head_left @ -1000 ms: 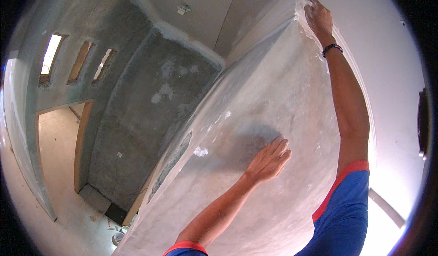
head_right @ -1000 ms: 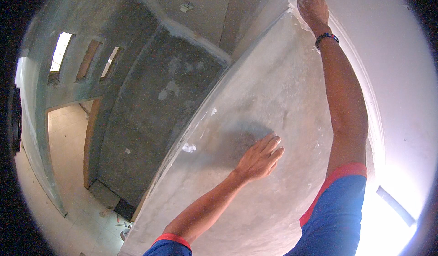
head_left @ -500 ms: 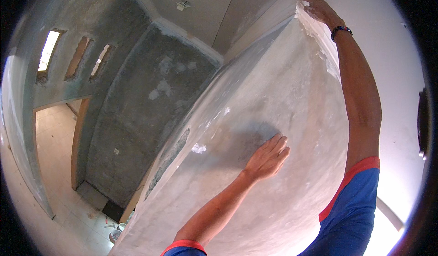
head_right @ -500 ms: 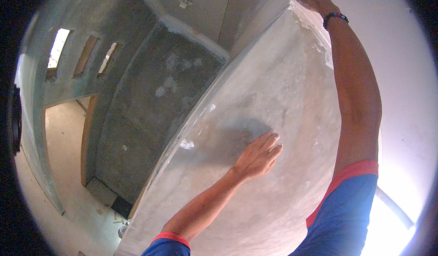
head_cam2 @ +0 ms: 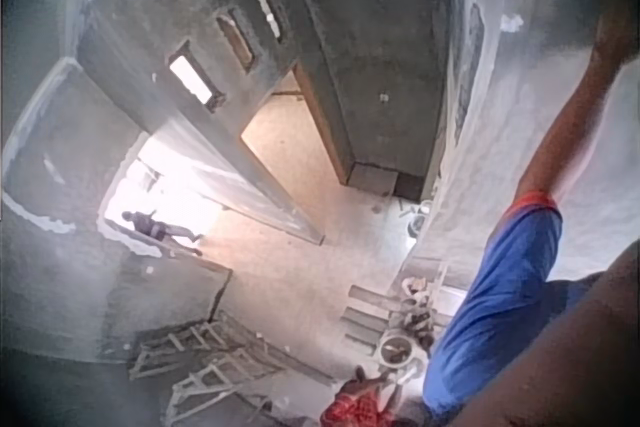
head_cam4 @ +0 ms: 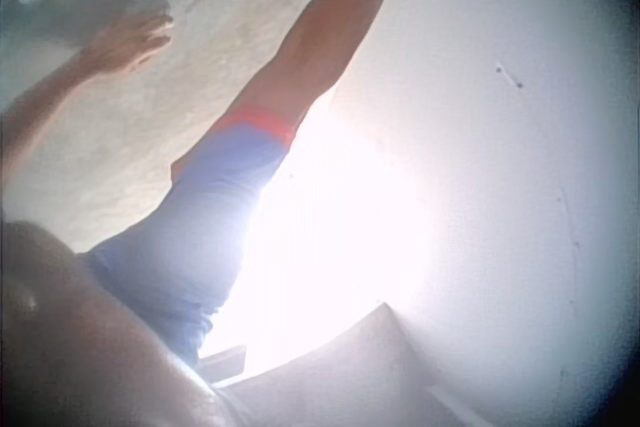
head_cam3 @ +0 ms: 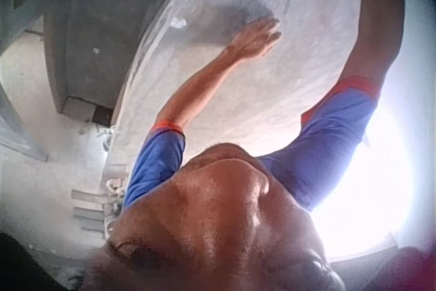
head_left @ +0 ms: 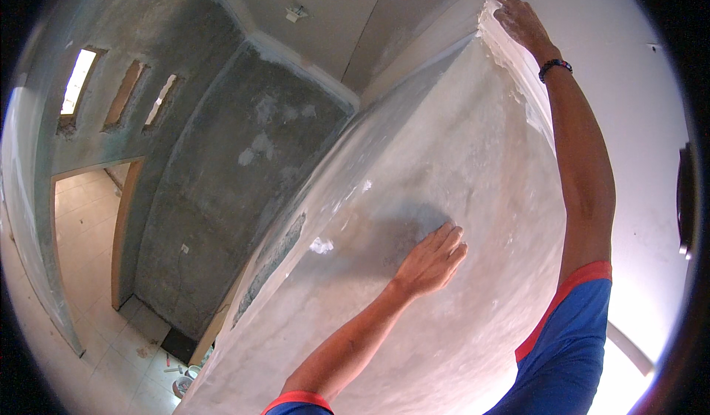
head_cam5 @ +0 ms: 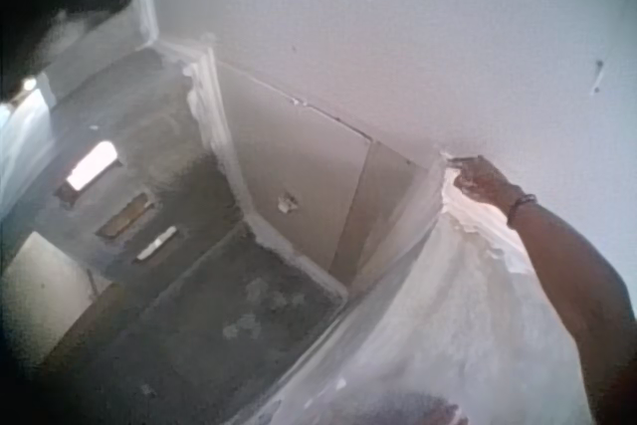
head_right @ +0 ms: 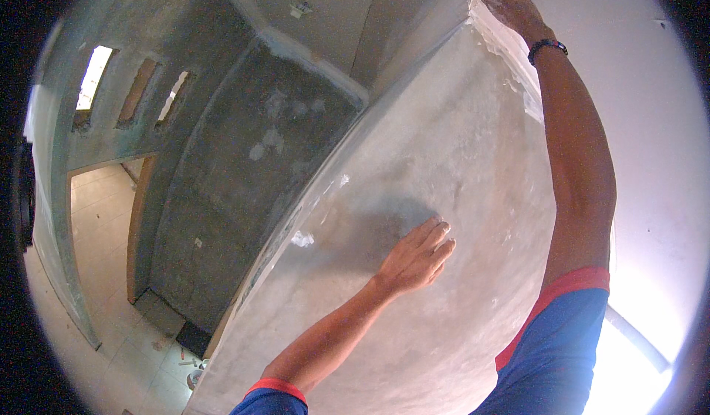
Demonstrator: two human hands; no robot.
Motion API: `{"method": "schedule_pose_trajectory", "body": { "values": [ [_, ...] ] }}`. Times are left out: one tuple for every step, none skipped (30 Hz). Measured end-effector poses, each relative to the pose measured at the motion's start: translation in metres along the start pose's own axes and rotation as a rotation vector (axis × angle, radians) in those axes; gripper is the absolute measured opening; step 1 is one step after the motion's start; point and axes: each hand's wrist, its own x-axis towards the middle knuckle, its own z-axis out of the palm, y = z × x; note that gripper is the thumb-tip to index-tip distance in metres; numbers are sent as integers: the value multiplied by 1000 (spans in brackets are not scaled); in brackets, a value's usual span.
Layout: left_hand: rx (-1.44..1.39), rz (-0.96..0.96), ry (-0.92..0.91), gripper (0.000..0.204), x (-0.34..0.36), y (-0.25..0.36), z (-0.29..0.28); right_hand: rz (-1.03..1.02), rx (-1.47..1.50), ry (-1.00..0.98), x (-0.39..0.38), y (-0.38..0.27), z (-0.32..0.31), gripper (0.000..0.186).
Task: The person applies putty along the edge of a decorative ceiling cornice using a scraper and their fingers to fill gaps.
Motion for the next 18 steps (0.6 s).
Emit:
{"method": "schedule_pose_trajectory", "body": {
  "values": [
    [-3,2,9,33,0,-1,0,54,-99,-96,1,0,0,41],
    [-3,0,18,33,0,-2,0,106,-194,-191,5,-8,-4,44],
    [-3,-2,27,33,-1,-3,0,158,-288,-285,9,-15,-6,48],
    [6,-5,26,33,-2,-4,-1,132,-346,-315,11,-18,-4,50],
    [7,-2,24,34,-1,-2,-2,108,-412,-350,9,-16,-4,52],
    [7,1,21,34,-1,-1,-3,83,-478,-386,6,-15,-3,54],
    [3,0,6,34,-2,0,-2,70,-516,-384,3,-14,-1,55],
    [3,-2,-7,35,-2,0,-2,55,-553,-379,2,-13,1,55],
    [1,-4,-20,35,-2,0,-1,41,-590,-374,-1,-12,3,56],
    [-2,-1,-22,35,-1,0,1,59,-604,-356,-5,-12,5,56],
    [2,-3,-24,35,-1,-1,1,75,-612,-332,-5,-18,5,56],
    [4,-4,-26,36,-2,-2,1,93,-620,-310,-6,-23,3,57],
    [6,-10,-21,35,-3,-3,2,153,-601,-350,-8,-29,2,55],
    [18,-21,-13,35,-4,-5,1,211,-573,-381,-2,-55,-12,53],
    [18,-22,-7,34,-4,-4,2,273,-558,-421,-2,-66,-22,52],
    [14,-16,-4,33,-3,-3,1,222,-561,-392,-7,-58,-19,54],
    [3,-3,-3,33,-1,-1,1,174,-571,-370,-22,-44,-14,57],
    [-1,1,-2,32,-1,-1,1,122,-570,-343,-29,-41,-10,60]
  ]
}}
